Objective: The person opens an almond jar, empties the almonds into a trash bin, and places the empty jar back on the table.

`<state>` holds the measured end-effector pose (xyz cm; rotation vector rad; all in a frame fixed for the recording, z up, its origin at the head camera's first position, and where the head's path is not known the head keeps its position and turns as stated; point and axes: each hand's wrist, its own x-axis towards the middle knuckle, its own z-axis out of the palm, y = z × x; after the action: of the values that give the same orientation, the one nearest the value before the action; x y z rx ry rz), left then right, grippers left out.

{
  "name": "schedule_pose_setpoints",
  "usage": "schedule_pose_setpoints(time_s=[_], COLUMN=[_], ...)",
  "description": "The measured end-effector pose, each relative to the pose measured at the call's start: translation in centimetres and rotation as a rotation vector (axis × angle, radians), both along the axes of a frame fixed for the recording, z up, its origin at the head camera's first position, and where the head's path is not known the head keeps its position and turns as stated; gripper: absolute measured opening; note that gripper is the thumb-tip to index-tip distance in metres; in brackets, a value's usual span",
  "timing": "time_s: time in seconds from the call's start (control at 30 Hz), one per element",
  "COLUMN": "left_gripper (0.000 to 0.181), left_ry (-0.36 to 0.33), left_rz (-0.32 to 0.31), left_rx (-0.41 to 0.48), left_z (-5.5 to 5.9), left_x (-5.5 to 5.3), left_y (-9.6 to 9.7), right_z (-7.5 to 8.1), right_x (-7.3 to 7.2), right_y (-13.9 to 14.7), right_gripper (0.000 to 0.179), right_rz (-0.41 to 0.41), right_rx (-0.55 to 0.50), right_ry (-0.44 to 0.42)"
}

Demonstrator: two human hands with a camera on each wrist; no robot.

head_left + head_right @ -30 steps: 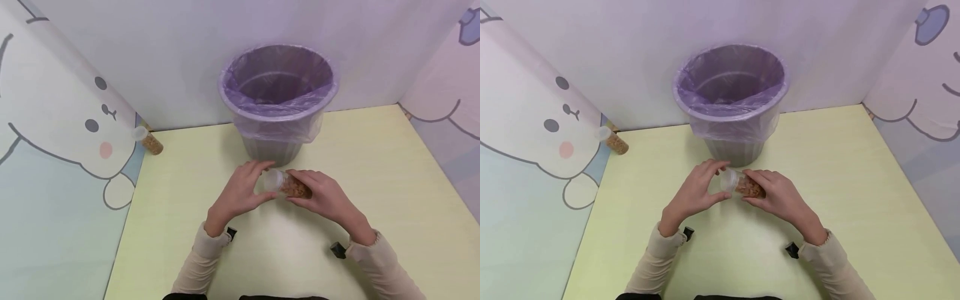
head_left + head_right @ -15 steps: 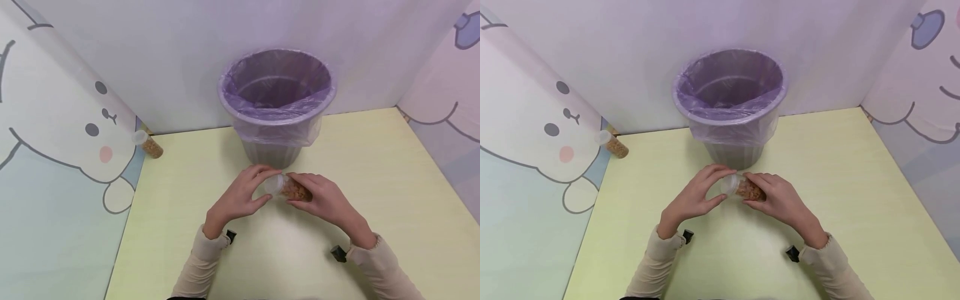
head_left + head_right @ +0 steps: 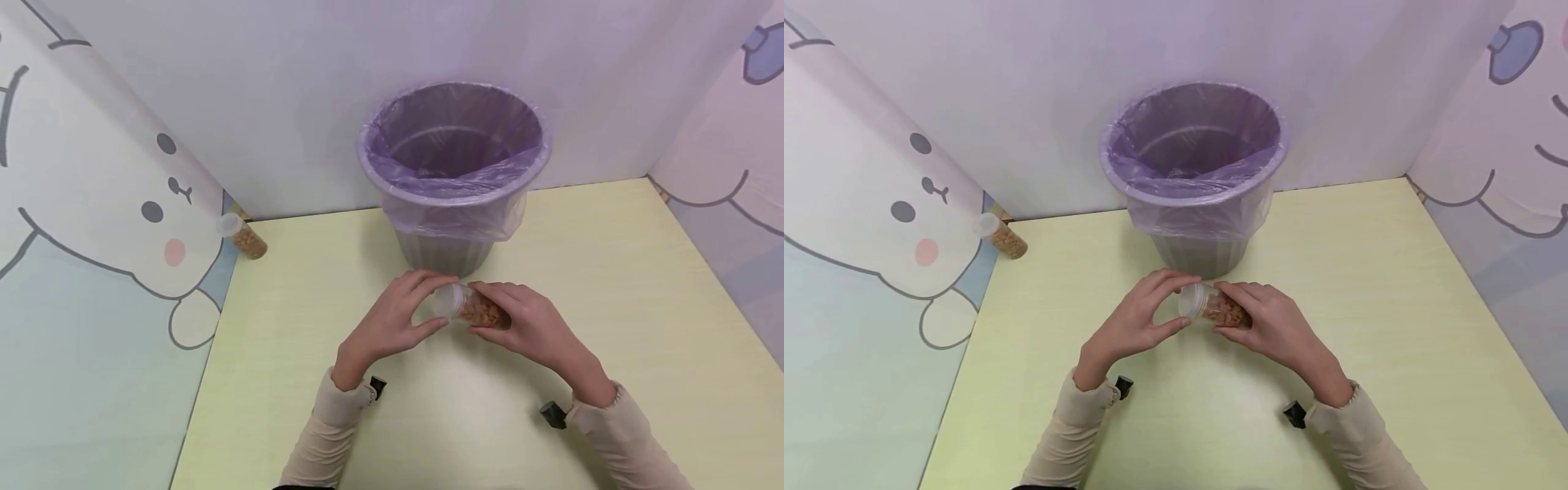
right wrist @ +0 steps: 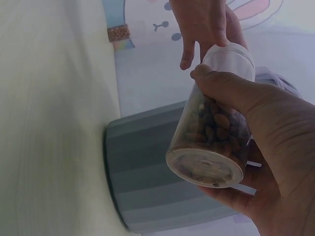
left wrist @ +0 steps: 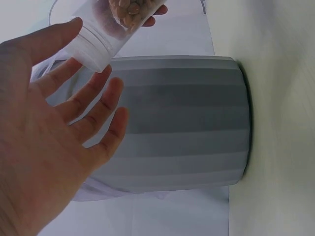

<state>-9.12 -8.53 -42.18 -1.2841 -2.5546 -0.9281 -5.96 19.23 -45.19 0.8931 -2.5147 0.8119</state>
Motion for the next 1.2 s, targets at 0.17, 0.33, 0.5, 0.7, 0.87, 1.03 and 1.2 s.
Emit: schedule_pose_setpoints(time_s=[0.17, 0.33, 0.5, 0.7, 0.87, 1.03, 1.2], left_gripper=[0.060, 0.059, 0.056, 0.053, 0.069, 0.083, 0.069], left_ry=[-0.007, -0.008, -0.025, -0.006, -0.020, -0.018, 0.018], left_rz=[0.017, 0.043, 0.097, 0.171, 0.165, 0.074, 0.015], left_rx=[-0.003, -0.009, 0.001, -0.022, -0.050, -0.049, -0.045], left_z=[-0.03, -0.09, -0.20, -0.27, -0.17, 0.06, -0.03], left_x=[0.00, 0.00, 0.22, 0.54, 0.60, 0.47, 0.37], left_y=[0.00, 0.00, 0.26, 0.70, 0.66, 0.25, -0.08], right_z=[0.03, 0.07, 0.13, 0.15, 0.10, 0.04, -0.02], right_x=[-0.02, -0.01, 0.07, 0.10, 0.08, 0.06, 0.06], right_y=[0.02, 0.04, 0.02, 0.06, 0.17, 0.19, 0.11], right_gripper=[0.072, 0.068, 0.070, 0.067, 0.065, 0.066, 0.067], right_rz=[0.000, 0.003, 0.001, 0.003, 0.007, 0.005, 0.002], right_rx=[0.003, 0.004, 0.007, 0.002, -0.004, -0.011, -0.008], right_ry=[0.006, 0.011, 0.011, 0.019, 0.022, 0.023, 0.016])
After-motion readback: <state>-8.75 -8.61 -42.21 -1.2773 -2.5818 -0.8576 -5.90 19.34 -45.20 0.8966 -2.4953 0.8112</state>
